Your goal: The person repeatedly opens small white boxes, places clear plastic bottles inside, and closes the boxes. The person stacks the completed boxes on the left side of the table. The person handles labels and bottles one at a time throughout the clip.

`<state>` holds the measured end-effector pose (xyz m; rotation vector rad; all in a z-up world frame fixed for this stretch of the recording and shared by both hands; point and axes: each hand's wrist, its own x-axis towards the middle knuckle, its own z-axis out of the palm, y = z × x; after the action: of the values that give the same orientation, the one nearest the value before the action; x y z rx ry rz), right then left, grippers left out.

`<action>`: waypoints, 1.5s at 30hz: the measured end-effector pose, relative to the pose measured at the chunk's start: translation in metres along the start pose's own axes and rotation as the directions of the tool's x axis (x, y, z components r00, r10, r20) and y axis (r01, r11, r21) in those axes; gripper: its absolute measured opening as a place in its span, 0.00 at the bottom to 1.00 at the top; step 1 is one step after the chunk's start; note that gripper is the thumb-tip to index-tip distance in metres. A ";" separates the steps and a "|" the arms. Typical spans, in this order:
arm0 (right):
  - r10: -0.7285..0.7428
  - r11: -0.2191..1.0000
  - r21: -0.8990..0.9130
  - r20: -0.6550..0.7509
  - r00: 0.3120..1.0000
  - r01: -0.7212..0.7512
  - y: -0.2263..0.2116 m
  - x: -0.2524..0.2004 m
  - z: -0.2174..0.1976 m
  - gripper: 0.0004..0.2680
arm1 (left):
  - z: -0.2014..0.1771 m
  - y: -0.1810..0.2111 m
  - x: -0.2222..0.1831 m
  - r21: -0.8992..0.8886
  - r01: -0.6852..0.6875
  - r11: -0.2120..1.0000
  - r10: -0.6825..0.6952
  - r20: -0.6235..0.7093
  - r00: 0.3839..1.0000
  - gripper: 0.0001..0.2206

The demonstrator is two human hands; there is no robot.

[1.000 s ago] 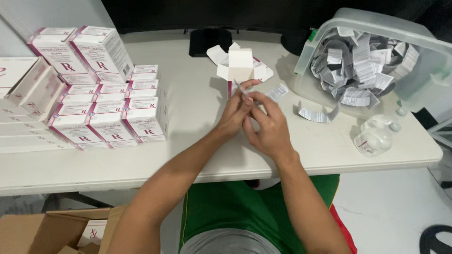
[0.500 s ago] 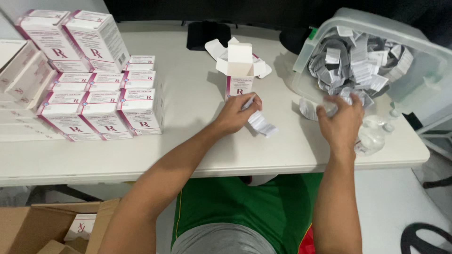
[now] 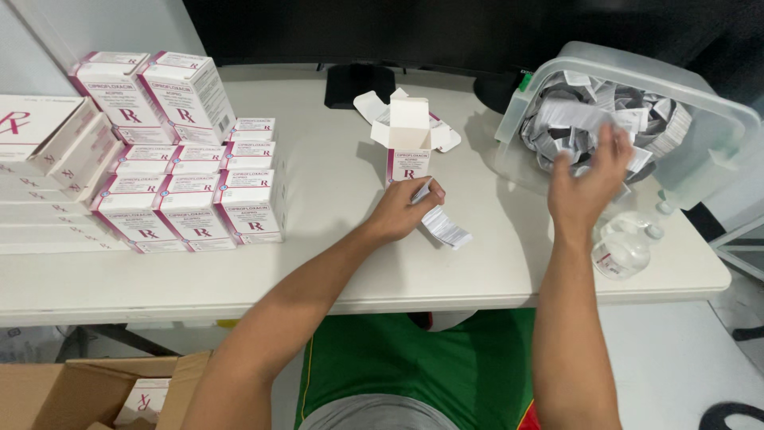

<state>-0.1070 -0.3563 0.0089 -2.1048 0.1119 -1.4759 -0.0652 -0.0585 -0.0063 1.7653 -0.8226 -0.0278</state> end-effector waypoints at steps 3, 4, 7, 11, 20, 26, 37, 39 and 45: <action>-0.099 0.958 -0.254 0.153 0.983 0.136 -0.005 0.000 0.001 0.19 | 0.001 0.001 -0.001 -0.174 0.118 0.978 -0.110 0.056 0.992 0.07; -0.106 0.941 -0.298 0.185 0.977 0.158 -0.011 -0.004 -0.001 0.18 | 0.001 0.000 -0.001 -0.195 0.154 0.969 -0.139 0.091 0.986 0.06; 0.058 0.996 -0.082 0.314 0.948 -0.033 -0.038 -0.025 -0.015 0.15 | 0.000 -0.001 -0.002 -0.239 0.196 0.951 -0.164 0.147 0.975 0.08; 0.160 0.841 0.276 0.695 0.701 -0.465 -0.085 -0.067 -0.025 0.17 | 0.007 -0.002 -0.002 -0.255 0.010 0.967 0.021 0.121 0.992 0.08; 0.300 0.834 0.270 0.512 0.805 -0.482 -0.087 -0.089 -0.026 0.13 | 0.009 0.000 -0.008 0.043 -0.039 0.998 0.028 0.233 0.972 0.12; 0.413 0.782 0.275 0.444 0.795 -0.559 -0.081 -0.096 -0.028 0.08 | 0.011 -0.001 -0.005 -0.030 -0.078 0.997 0.083 0.330 0.940 0.18; 0.050 0.983 -0.153 -0.324 0.945 -0.105 -0.028 -0.112 -0.080 0.27 | 0.010 0.005 -0.010 0.023 -0.048 0.999 0.039 0.303 0.952 0.22; 0.065 0.968 -0.211 -0.306 0.950 -0.134 -0.006 -0.106 -0.093 0.31 | 0.013 0.010 -0.008 0.028 0.021 0.999 -0.029 0.311 0.950 0.21; 0.390 0.916 -0.068 -0.072 0.918 -0.395 -0.006 -0.102 -0.091 0.30 | 0.016 0.018 -0.015 0.141 -0.249 0.958 0.181 0.373 0.910 0.27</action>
<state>-0.2290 -0.3487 -0.0527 -1.9548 0.5917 -1.3025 -0.0920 -0.0664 -0.0023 1.8614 -1.3202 -0.1321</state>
